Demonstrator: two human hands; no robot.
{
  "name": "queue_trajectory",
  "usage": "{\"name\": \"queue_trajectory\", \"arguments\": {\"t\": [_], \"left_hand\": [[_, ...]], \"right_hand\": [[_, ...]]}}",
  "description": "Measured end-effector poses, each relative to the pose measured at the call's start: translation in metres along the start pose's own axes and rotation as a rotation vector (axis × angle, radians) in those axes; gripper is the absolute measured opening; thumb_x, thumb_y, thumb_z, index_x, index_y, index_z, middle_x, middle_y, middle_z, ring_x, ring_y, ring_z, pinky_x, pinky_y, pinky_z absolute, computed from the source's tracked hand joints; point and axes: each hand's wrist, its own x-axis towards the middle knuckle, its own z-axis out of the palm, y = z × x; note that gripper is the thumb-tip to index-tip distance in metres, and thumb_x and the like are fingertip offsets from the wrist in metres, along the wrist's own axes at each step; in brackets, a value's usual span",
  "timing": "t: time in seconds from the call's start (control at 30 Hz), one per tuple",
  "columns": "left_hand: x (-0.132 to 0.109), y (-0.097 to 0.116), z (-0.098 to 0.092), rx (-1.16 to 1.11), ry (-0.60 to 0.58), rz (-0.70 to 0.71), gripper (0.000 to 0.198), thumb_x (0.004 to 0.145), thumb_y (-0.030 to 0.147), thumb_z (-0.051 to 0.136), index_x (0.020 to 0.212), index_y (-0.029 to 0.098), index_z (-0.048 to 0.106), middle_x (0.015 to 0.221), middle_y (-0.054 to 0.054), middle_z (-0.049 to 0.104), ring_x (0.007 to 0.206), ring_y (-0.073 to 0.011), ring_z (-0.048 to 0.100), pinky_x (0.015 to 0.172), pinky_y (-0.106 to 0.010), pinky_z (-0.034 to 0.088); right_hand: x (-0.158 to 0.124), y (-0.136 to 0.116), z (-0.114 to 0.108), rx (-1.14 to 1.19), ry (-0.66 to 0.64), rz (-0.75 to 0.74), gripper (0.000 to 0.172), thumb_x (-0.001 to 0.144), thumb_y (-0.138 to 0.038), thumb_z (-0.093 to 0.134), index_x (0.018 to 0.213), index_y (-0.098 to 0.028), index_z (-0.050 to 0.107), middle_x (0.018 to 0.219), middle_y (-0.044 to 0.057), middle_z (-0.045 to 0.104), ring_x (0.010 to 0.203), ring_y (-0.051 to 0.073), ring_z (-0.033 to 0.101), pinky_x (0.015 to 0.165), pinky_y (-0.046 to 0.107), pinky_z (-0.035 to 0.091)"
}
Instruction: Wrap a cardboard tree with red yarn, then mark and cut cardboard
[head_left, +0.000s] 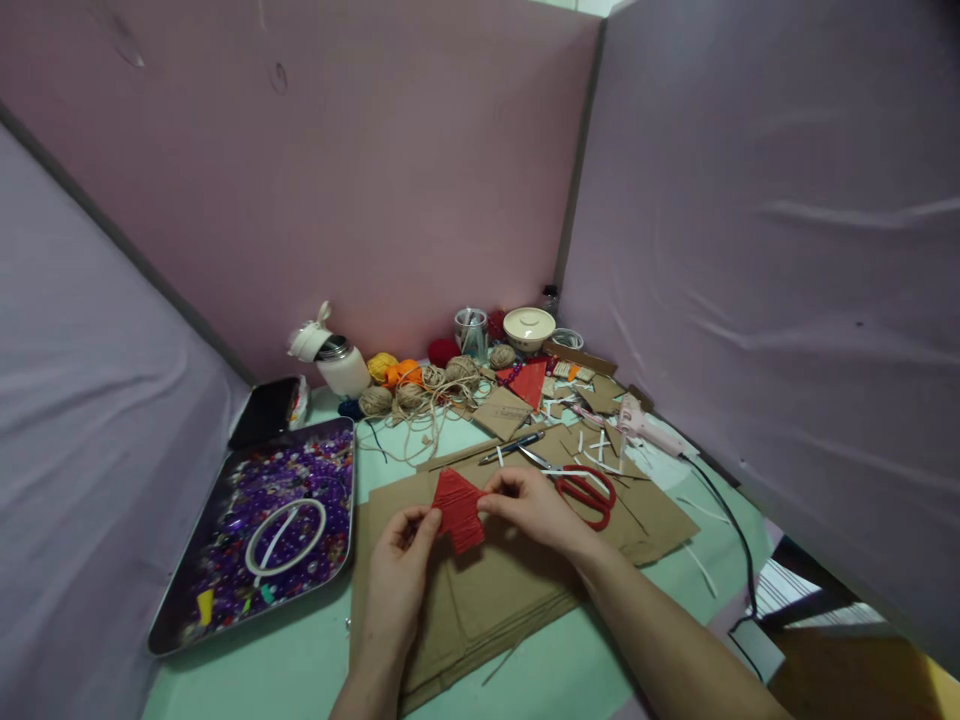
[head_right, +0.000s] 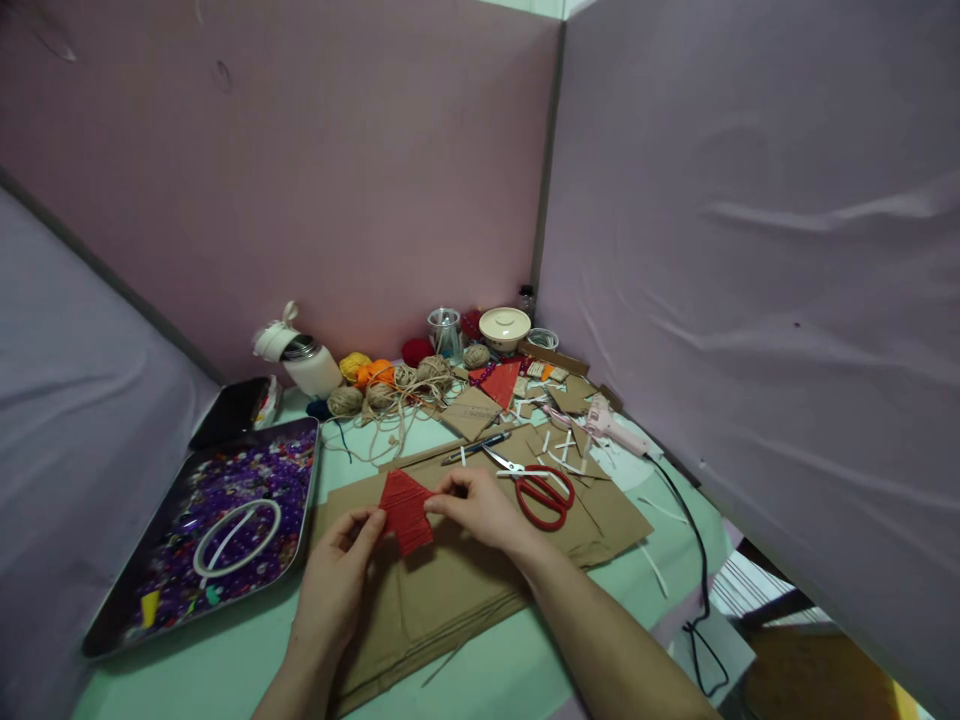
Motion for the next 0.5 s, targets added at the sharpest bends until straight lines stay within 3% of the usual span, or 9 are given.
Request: {"name": "queue_trajectory", "arguments": {"t": [0.2, 0.33, 0.4, 0.5], "left_hand": [[0.001, 0.0, -0.003, 0.099, 0.016, 0.049, 0.034, 0.068, 0.049, 0.068, 0.063, 0.016, 0.061, 0.062, 0.001, 0.059, 0.062, -0.0134, 0.049, 0.06, -0.022, 0.037], [-0.001, -0.001, -0.001, 0.086, -0.016, -0.001, 0.035, 0.067, 0.049, 0.068, 0.06, 0.017, 0.059, 0.059, 0.002, 0.057, 0.059, -0.0123, 0.048, 0.058, -0.021, 0.036], [-0.003, -0.001, 0.002, 0.053, -0.067, -0.019, 0.032, 0.068, 0.048, 0.068, 0.068, 0.017, 0.062, 0.067, 0.0, 0.061, 0.063, -0.0134, 0.052, 0.06, -0.021, 0.038], [-0.004, -0.002, 0.004, -0.007, -0.11, -0.012, 0.037, 0.072, 0.048, 0.065, 0.096, 0.02, 0.062, 0.085, -0.002, 0.065, 0.073, -0.0141, 0.056, 0.062, -0.021, 0.04]], "right_hand": [[0.0, 0.001, -0.001, 0.054, -0.032, 0.014, 0.019, 0.072, -0.035, 0.067, 0.076, -0.016, 0.066, 0.066, 0.0, 0.061, 0.058, 0.012, 0.051, 0.051, 0.021, 0.038], [-0.004, -0.001, 0.0, 0.101, -0.016, 0.001, 0.019, 0.073, -0.034, 0.066, 0.082, -0.017, 0.066, 0.073, 0.001, 0.065, 0.064, 0.014, 0.055, 0.057, 0.023, 0.042], [-0.006, -0.001, -0.005, 0.096, 0.003, -0.014, 0.017, 0.074, -0.033, 0.065, 0.081, -0.017, 0.066, 0.077, 0.002, 0.066, 0.068, 0.015, 0.057, 0.061, 0.025, 0.043], [-0.003, -0.001, -0.027, 0.041, 0.076, -0.034, 0.02, 0.075, -0.035, 0.063, 0.084, -0.017, 0.067, 0.082, 0.003, 0.067, 0.073, 0.016, 0.059, 0.066, 0.026, 0.044]]}}
